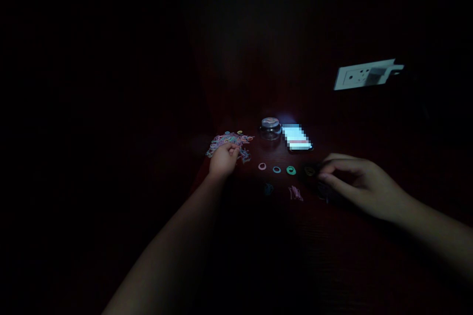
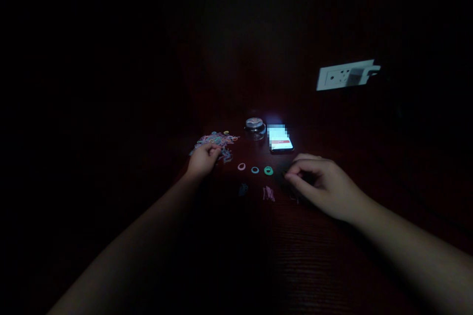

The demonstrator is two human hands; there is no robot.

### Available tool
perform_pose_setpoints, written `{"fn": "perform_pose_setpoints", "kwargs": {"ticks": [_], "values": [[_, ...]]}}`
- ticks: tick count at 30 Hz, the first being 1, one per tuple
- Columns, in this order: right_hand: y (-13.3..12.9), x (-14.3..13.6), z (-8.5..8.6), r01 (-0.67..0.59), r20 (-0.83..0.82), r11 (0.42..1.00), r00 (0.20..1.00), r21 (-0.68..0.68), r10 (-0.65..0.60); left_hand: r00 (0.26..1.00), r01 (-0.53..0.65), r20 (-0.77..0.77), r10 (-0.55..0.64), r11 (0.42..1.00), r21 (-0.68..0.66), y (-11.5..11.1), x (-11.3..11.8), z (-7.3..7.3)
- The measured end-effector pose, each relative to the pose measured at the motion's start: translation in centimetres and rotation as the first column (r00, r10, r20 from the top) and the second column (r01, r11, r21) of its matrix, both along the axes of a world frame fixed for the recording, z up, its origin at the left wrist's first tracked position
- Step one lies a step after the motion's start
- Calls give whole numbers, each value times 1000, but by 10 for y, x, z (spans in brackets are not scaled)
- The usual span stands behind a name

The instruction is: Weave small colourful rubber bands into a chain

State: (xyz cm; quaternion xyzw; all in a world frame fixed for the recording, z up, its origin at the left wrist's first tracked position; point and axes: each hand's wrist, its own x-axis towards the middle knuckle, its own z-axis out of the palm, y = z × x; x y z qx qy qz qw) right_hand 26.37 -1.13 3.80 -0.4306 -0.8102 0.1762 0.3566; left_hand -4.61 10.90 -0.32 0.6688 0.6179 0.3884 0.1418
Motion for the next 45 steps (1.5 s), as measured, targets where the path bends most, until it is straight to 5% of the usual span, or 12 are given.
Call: {"fn": "perform_pose_setpoints", "kwargs": {"ticks": [16, 25, 30, 37, 45], "values": [[1, -1, 0, -16, 19, 1000, 1000, 19, 16, 999, 3, 43, -6, 998, 61, 3, -2, -3], [5, -1, -5, -12, -15, 999, 1000, 32, 12, 981, 188, 0, -195, 946, 265, -6, 15, 8], [8, -1, -10, -10, -15, 997, 1000, 77, 11, 934, 356, -149, -324, 865, 352, -22, 34, 19], [7, -11, -13, 26, -40, 991, 999, 133, -21, 759, 650, -385, -524, 630, 424, -63, 75, 34], [1, -15, -9, 5, -80, 991, 997, 134, 5, 686, 728, -406, -604, 573, 378, -80, 87, 37]]}}
